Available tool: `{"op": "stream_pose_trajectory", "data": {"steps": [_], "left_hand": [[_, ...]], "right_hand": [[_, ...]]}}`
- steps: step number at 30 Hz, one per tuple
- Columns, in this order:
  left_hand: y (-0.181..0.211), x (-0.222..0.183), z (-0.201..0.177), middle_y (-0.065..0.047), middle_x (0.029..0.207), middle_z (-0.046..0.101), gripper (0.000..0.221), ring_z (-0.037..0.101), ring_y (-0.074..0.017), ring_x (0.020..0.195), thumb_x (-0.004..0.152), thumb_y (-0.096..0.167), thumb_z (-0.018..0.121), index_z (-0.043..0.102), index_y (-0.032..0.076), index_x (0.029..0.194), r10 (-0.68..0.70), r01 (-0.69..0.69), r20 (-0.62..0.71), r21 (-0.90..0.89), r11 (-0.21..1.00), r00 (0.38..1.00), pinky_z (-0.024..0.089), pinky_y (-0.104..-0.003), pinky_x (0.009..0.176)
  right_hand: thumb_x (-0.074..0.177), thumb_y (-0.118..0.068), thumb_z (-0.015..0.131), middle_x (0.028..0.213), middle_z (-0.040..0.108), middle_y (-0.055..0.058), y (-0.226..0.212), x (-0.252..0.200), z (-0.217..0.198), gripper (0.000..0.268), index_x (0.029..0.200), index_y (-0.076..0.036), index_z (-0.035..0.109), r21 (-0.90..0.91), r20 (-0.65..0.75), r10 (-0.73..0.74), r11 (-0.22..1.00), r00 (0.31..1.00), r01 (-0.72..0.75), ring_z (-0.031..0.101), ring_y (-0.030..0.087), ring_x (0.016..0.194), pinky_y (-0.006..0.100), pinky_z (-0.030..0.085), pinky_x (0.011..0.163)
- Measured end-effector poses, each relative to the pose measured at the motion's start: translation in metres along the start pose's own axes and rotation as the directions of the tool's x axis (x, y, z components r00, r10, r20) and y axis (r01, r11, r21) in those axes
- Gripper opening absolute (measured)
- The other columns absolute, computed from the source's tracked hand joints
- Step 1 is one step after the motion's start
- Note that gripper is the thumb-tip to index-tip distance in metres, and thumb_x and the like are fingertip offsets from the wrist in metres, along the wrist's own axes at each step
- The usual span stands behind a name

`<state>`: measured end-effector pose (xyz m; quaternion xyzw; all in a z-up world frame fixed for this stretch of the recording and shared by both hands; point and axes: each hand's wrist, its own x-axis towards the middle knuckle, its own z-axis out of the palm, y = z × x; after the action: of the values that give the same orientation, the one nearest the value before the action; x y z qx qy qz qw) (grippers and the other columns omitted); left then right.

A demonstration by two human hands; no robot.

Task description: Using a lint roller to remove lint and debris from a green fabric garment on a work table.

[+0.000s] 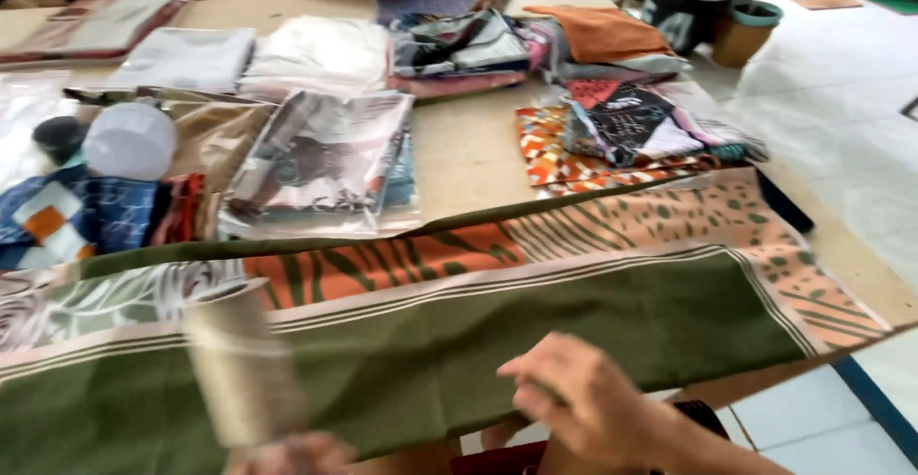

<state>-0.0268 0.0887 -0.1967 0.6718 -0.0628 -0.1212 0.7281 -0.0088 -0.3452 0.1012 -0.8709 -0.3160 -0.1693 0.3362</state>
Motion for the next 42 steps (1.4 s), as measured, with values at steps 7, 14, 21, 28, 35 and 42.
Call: {"op": "stream_pose_trajectory", "data": {"steps": [7,14,21,28,35,42], "left_hand": [[0.264,0.092,0.28,-0.011,0.129,0.076,0.052,0.065,-0.0143,0.11,0.097,0.03,0.055,0.067,0.005,0.141,-0.055,0.096,0.113,-0.394,0.914,0.992,0.049,-0.027,0.094],[0.31,0.177,0.284,-0.013,0.15,0.055,0.071,0.05,-0.0268,0.141,0.101,0.049,0.043,0.028,0.018,0.163,0.187,-0.386,0.462,0.387,0.837,0.867,0.035,-0.039,0.112],[0.279,0.229,0.165,-0.009,0.135,0.062,0.06,0.059,-0.0322,0.123,0.087,0.032,0.067,0.054,0.017,0.144,0.273,-0.299,0.25,0.941,0.157,0.929,0.05,-0.05,0.099],[0.268,0.244,0.065,-0.006,0.151,0.049,0.073,0.049,-0.0369,0.13,0.091,0.056,0.06,0.044,0.02,0.152,0.183,-0.191,0.188,0.982,0.002,0.965,0.048,-0.053,0.101],[0.291,0.24,0.064,0.004,0.123,0.059,0.033,0.073,-0.0351,0.081,0.093,0.042,0.068,0.055,0.024,0.118,0.099,-0.169,0.166,0.985,0.032,0.981,0.056,-0.053,0.052],[0.311,0.223,-0.023,0.009,0.111,0.078,0.042,0.077,-0.0241,0.102,0.08,0.071,0.069,0.069,0.038,0.105,-0.112,-0.018,-0.008,0.973,-0.229,0.994,0.06,-0.044,0.082]], "right_hand": [[0.103,-0.047,0.045,0.105,0.065,0.004,-0.01,0.015,-0.002,0.05,0.129,-0.006,0.056,0.602,0.185,0.268,0.73,0.946,-0.325,0.064,0.014,0.092,0.031,0.054,0.08],[0.103,-0.034,0.054,0.073,0.063,-0.001,0.117,0.045,-0.086,0.03,0.116,-0.008,0.064,0.278,-0.142,0.688,0.718,0.712,-0.638,0.051,0.009,0.053,0.024,0.04,0.044],[0.108,-0.015,0.056,0.104,0.067,0.023,0.269,0.096,-0.161,0.025,0.128,0.001,0.055,-0.245,-0.398,0.693,0.551,0.601,-0.798,0.067,0.034,0.085,0.044,0.057,0.065],[0.09,-0.044,0.068,0.131,0.066,0.015,0.239,0.103,-0.118,0.058,0.131,-0.003,0.063,-0.528,-0.008,0.359,0.791,0.933,-0.309,0.059,0.029,0.125,0.045,0.046,0.108],[0.088,-0.034,0.077,0.106,0.078,0.008,0.229,0.101,-0.09,0.03,0.111,-0.017,0.068,-0.482,0.354,0.547,0.802,0.759,-0.353,0.073,0.029,0.101,0.043,0.052,0.084],[0.087,-0.034,0.079,0.139,0.068,-0.002,0.239,0.089,-0.164,0.052,0.136,-0.023,0.067,-0.746,0.329,0.773,0.565,0.542,-0.353,0.065,0.019,0.129,0.043,0.048,0.113]]}}
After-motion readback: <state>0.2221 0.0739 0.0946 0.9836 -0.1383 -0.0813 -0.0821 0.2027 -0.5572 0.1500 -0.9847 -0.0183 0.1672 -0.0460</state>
